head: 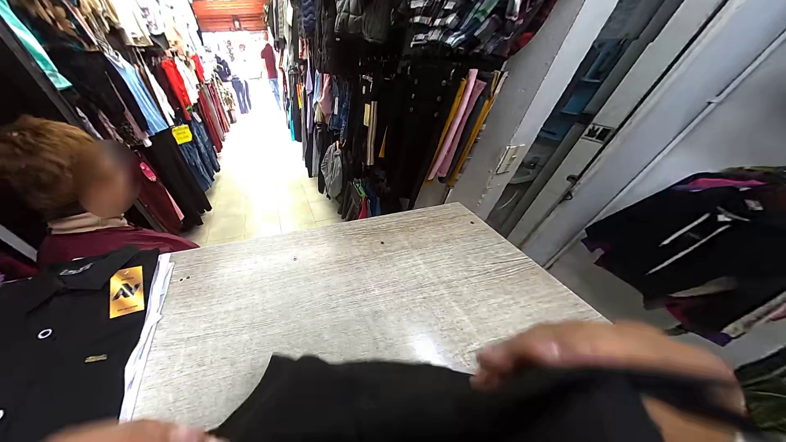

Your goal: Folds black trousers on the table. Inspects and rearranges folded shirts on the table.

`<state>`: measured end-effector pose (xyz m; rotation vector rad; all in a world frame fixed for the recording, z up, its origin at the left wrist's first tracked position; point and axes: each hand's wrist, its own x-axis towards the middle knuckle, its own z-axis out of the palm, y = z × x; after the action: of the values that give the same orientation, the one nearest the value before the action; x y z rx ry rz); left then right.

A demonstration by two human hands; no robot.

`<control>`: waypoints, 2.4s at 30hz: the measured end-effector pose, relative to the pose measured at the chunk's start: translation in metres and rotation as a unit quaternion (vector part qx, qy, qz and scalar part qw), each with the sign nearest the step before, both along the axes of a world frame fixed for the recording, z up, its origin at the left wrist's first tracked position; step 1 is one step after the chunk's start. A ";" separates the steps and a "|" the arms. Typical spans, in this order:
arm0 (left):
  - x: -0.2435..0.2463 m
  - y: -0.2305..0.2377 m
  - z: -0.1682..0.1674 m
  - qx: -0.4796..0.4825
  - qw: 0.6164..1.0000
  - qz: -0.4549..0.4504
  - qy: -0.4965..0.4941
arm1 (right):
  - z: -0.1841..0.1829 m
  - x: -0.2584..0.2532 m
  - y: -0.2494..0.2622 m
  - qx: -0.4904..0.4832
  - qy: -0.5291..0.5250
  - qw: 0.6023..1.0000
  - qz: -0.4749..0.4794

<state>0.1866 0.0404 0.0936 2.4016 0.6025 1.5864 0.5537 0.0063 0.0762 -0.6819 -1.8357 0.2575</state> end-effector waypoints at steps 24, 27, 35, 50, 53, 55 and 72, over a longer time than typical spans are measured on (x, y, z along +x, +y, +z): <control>0.036 -0.044 -0.150 -0.292 0.921 0.249 0.066 | -0.140 0.025 -0.015 -0.275 -0.076 0.920 -0.270; 0.044 -0.045 -0.148 -0.319 0.913 0.252 0.018 | -0.141 0.022 -0.005 -0.274 -0.079 0.921 -0.264; 0.042 -0.045 -0.155 -0.298 0.913 0.276 0.023 | -0.143 0.019 -0.003 -0.244 -0.119 0.920 -0.282; 0.051 -0.056 -0.154 -0.254 0.925 0.283 0.030 | -0.142 0.020 -0.003 -0.220 -0.146 0.924 -0.277; 0.043 -0.057 -0.153 -0.233 0.924 0.303 0.015 | -0.144 0.022 -0.002 -0.216 -0.145 0.926 -0.275; 0.044 -0.060 -0.152 -0.232 0.924 0.304 0.025 | -0.146 0.024 -0.002 -0.215 -0.150 0.926 -0.272; 0.020 -0.047 -0.164 -0.055 0.930 0.344 0.120 | -0.139 0.011 -0.004 -0.231 -0.146 0.924 -0.269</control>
<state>0.2069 -0.0064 -0.0708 2.4508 1.6818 1.3973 0.5649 0.0019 -0.0627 -1.5936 -1.7909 0.2308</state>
